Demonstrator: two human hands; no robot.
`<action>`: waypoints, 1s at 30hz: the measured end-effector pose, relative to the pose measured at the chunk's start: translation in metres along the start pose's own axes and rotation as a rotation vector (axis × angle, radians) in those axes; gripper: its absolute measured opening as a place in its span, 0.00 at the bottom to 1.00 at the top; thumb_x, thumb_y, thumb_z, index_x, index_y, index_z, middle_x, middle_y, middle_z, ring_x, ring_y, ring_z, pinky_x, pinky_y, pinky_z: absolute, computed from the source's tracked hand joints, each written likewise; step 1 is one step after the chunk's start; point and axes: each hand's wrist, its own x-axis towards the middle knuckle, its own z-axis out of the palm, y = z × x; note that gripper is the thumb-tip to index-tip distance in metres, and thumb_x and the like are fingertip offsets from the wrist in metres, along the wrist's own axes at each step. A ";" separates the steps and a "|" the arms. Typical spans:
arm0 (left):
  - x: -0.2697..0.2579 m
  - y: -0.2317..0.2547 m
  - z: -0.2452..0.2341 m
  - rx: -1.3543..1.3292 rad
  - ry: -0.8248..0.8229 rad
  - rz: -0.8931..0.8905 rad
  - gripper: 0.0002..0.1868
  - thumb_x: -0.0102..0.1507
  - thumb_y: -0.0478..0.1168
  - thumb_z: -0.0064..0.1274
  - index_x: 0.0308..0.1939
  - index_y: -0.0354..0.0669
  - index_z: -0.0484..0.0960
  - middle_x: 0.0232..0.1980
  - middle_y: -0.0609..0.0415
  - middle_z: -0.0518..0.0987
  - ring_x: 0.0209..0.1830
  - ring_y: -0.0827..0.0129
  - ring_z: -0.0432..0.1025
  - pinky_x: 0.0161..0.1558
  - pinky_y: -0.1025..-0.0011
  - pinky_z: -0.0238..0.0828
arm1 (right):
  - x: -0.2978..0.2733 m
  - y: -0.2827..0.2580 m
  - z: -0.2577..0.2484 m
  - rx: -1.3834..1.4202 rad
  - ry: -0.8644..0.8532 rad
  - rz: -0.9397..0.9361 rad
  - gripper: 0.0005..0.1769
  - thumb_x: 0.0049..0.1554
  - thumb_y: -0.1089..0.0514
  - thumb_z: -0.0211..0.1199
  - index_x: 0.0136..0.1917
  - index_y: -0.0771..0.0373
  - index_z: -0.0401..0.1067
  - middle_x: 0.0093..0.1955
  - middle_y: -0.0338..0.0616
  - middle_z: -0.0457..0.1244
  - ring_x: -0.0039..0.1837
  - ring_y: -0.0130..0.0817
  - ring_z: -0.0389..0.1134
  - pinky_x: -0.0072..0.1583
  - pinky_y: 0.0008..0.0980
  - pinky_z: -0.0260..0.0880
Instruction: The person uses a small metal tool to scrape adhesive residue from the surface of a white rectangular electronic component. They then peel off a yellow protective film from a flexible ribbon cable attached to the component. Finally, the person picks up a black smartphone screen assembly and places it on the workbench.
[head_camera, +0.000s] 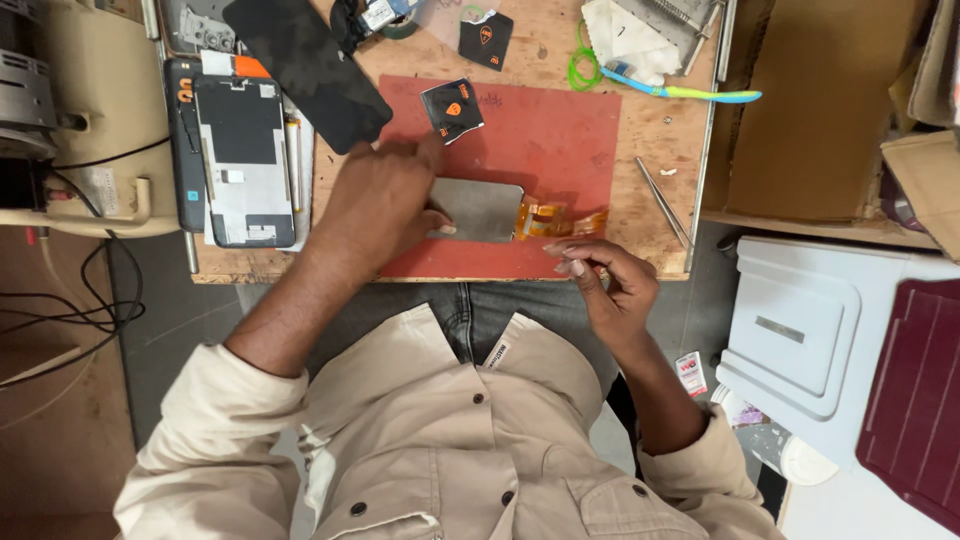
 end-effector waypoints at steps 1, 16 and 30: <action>0.000 0.003 0.003 -0.013 0.000 0.035 0.31 0.49 0.51 0.73 0.46 0.37 0.76 0.37 0.48 0.80 0.43 0.53 0.77 0.41 0.56 0.69 | 0.000 0.002 0.000 0.057 -0.025 0.015 0.04 0.68 0.67 0.59 0.55 0.70 0.71 0.59 0.54 0.71 0.50 0.31 0.74 0.54 0.30 0.77; 0.001 0.008 0.008 -0.243 -0.089 -0.076 0.16 0.59 0.45 0.65 0.45 0.40 0.81 0.38 0.44 0.83 0.41 0.47 0.77 0.40 0.52 0.70 | 0.004 0.017 -0.011 -0.120 0.073 -0.060 0.04 0.68 0.68 0.57 0.56 0.71 0.69 0.60 0.57 0.70 0.44 0.24 0.69 0.46 0.24 0.73; -0.002 0.022 0.056 -1.829 0.217 0.046 0.18 0.77 0.47 0.56 0.58 0.38 0.67 0.40 0.59 0.66 0.39 0.77 0.61 0.46 0.72 0.64 | -0.008 0.027 -0.008 0.077 0.131 0.042 0.06 0.70 0.64 0.57 0.58 0.70 0.67 0.51 0.54 0.70 0.40 0.23 0.67 0.44 0.24 0.71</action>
